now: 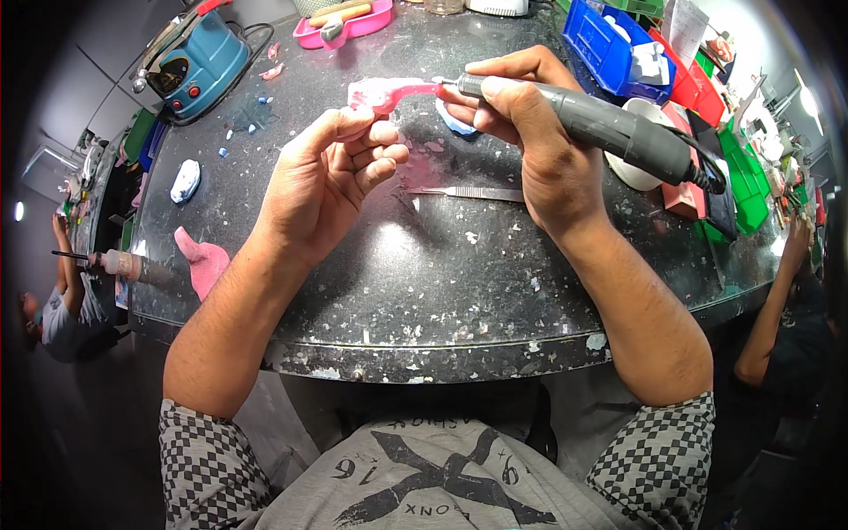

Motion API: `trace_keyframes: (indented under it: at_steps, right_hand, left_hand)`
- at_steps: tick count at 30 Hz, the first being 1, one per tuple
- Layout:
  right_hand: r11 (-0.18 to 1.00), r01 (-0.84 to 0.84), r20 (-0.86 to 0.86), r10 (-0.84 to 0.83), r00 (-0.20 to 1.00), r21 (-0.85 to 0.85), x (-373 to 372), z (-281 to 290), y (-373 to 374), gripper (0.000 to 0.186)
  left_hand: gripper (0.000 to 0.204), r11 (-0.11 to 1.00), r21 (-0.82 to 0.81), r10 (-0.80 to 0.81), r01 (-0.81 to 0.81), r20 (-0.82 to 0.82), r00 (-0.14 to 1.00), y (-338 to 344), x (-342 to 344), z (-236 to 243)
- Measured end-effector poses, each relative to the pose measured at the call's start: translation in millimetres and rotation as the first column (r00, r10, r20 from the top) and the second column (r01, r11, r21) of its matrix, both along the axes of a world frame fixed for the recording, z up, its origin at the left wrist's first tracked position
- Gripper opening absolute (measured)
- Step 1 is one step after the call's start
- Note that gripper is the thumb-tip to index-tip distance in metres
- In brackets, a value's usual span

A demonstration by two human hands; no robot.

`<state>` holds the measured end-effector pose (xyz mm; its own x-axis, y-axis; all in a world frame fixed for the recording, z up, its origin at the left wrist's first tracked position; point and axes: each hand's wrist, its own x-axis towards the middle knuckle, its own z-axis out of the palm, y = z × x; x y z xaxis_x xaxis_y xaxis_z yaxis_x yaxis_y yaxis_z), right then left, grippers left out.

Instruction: The person grinds and trims a dental tray using a rotary tool, fits the tray onto a dental model base, and further shapes the tray with the tool.

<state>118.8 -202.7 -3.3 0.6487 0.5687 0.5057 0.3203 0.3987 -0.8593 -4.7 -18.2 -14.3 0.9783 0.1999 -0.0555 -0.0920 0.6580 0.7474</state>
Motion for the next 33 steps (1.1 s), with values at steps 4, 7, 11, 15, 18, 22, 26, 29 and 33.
trace_keyframes:
  at_steps: [4,7,11,15,18,22,26,29,33]
  right_hand:
    - [0.996,-0.008,-0.077,0.015,0.997,0.086,4.1,-4.6,1.7,0.011]
    - [0.998,-0.003,-0.004,0.003,1.0,0.063,4.9,-4.9,0.6,0.011]
    - [0.999,0.03,0.021,-0.03,0.999,0.04,3.0,-3.7,0.0,0.012]
    - [0.999,0.027,0.021,-0.028,0.999,0.033,3.9,-4.3,0.0,0.012]
    - [0.999,0.031,0.053,-0.033,0.998,0.035,5.1,-4.8,0.2,0.012]
    - [0.999,0.02,0.049,-0.022,0.999,0.047,4.6,-4.9,0.2,0.012]
    - [0.998,0.017,0.026,-0.019,0.999,0.069,3.7,-4.8,0.9,0.012]
    - [0.998,0.019,-0.001,-0.019,1.0,0.058,2.5,-3.6,0.7,0.016]
    - [0.999,0.041,0.013,-0.041,0.999,0.026,-0.5,-1.3,0.5,0.022]
  left_hand:
    - [0.023,1.0,0.017,-0.022,0.022,0.011,1.0,-2.5,0.8,1.9]
    - [0.021,0.996,0.072,0.064,-0.06,-0.048,0.997,-7.0,0.0,5.0]
    - [0.026,0.998,0.067,-0.009,0.008,0.004,1.0,-1.7,-0.1,1.1]
    - [0.027,0.996,0.093,0.009,-0.009,-0.004,1.0,-2.4,0.0,0.9]
    - [0.027,0.994,0.104,0.011,-0.011,-0.004,1.0,-2.6,-0.1,0.9]
    - [0.027,0.993,0.116,0.015,-0.013,-0.016,1.0,-3.5,-0.2,2.1]
    - [0.027,0.996,0.092,-0.004,0.004,-0.006,1.0,-2.9,-0.3,1.9]
    - [0.027,0.997,0.072,-0.019,0.018,0.009,1.0,-2.1,-0.3,0.7]
    - [0.028,0.996,0.09,-0.016,0.014,0.017,1.0,-3.2,-0.3,1.3]
